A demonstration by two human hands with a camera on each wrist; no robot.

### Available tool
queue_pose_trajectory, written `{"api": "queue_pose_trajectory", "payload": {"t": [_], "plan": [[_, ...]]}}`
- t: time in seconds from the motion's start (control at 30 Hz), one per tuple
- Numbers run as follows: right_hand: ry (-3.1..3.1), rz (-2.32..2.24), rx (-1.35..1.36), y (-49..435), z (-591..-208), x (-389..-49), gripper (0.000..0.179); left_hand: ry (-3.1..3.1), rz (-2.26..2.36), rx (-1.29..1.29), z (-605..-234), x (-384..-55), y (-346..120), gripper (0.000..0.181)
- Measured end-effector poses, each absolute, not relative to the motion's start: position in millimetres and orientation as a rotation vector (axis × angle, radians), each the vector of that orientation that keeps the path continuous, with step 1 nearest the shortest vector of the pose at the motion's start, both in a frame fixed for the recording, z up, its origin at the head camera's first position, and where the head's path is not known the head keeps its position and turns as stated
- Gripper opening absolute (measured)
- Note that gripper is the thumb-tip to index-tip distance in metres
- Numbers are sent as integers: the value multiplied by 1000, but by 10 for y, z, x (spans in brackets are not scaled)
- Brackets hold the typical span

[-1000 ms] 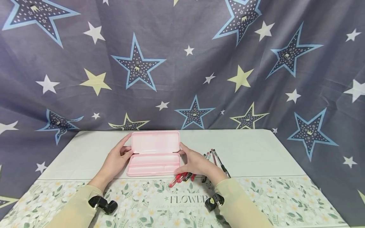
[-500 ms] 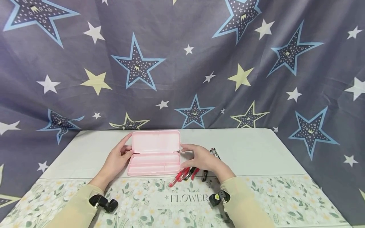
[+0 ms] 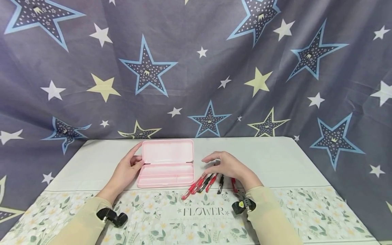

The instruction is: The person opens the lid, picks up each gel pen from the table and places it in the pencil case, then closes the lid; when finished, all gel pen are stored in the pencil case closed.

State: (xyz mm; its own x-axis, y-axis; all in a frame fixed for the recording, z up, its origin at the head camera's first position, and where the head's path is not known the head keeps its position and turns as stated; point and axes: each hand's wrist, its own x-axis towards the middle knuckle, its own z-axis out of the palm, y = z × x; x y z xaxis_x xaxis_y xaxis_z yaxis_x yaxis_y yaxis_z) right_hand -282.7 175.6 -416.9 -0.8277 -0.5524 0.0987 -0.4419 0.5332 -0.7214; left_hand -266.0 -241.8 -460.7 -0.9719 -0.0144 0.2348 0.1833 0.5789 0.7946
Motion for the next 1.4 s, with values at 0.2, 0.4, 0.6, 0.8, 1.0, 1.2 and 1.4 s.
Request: {"api": "queue_pose_trajectory", "payload": {"t": [0.2,0.4,0.6,0.8,1.0,1.2,1.4], "plan": [[2548,-1189,-881,1753,-4238,-2854,21,-2598,-1351,-133,-4601,-2656,-2416,76],[2550,-1179,-873,1766,-4294,-2861,22,-2597,-1359,-135,-4602,-2648,-2414,76],[2555,-1142,-889,1743,-4320,-2850,21,-2594,-1356,-137,-4610,-2647,-2418,75],[2576,-1103,-924,1720,-4319,-2844,15,-2580,-1372,-149,-4622,-2653,-2424,74],[2593,-1068,-891,1725,-4318,-2850,11,-2576,-1385,-150,-4627,-2658,-2418,75],[2613,-1003,-938,1722,-4301,-2827,6,-2578,-1391,-147,-4626,-2664,-2421,76],[2637,-890,-1004,1739,-4287,-2813,5,-2584,-1397,-138,-4623,-2658,-2424,76]]}}
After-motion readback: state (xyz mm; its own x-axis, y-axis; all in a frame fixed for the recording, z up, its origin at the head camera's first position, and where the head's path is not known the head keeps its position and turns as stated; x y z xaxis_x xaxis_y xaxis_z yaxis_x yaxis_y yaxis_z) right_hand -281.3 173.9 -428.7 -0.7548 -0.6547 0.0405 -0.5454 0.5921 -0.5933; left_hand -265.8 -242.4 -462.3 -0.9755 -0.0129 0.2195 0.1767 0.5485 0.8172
